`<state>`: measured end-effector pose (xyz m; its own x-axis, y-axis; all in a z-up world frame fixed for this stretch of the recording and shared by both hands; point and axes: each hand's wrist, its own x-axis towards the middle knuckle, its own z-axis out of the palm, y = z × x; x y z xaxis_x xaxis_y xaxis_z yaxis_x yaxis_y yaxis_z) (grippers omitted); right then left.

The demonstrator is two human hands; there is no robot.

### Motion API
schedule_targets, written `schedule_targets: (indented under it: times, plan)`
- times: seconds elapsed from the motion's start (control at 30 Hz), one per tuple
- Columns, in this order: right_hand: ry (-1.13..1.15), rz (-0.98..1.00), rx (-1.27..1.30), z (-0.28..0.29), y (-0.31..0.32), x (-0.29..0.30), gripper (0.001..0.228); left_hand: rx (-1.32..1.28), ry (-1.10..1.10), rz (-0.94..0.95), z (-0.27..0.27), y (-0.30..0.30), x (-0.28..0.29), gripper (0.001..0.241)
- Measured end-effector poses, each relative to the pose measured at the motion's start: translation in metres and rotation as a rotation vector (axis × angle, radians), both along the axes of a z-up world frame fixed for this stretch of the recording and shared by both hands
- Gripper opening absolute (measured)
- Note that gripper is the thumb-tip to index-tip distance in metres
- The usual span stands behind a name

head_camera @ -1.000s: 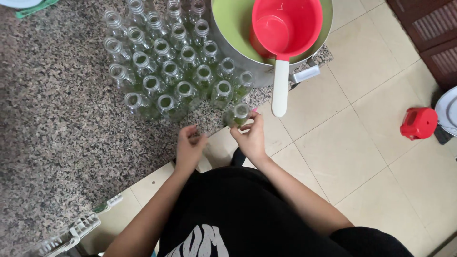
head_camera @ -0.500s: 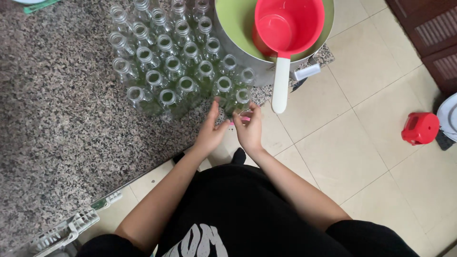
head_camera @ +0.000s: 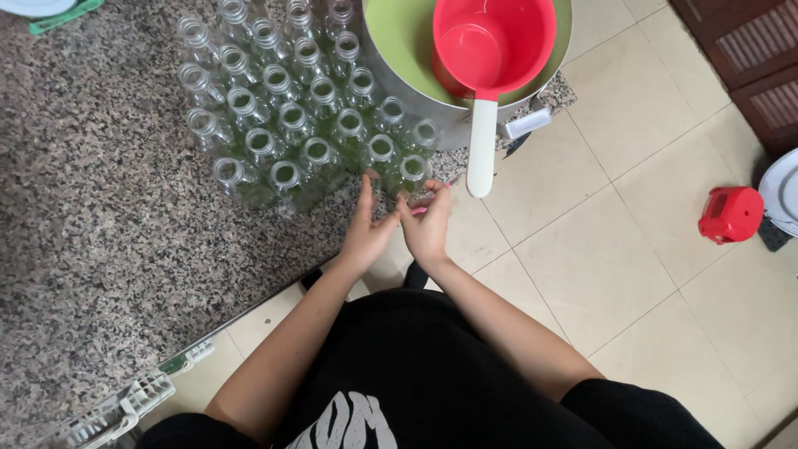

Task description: Bottling a green liquid into small glass bottles using a funnel and a ladle.

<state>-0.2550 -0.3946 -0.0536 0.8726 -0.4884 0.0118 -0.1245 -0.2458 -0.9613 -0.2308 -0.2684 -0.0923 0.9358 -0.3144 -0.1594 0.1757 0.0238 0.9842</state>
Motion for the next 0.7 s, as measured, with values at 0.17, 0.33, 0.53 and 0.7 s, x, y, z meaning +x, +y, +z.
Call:
schedule_targets:
  times: [0.17,0.33,0.53,0.7]
  plan:
    - [0.032,0.05,0.039,-0.003,-0.005,0.002,0.056,0.055,0.056,0.045,-0.025,0.024,-0.014,0.087]
    - [-0.052,0.145,0.071,-0.031,-0.018,-0.001,0.055,0.189,0.132,0.191,-0.046,0.079,-0.038,0.06]
    - [0.263,0.194,-0.09,-0.032,-0.018,-0.014,0.074,0.391,0.011,0.518,0.055,0.114,-0.027,0.055]
    - [0.597,0.555,0.204,0.003,0.002,-0.021,0.038,0.545,-0.241,0.47,0.085,0.105,-0.007,0.072]
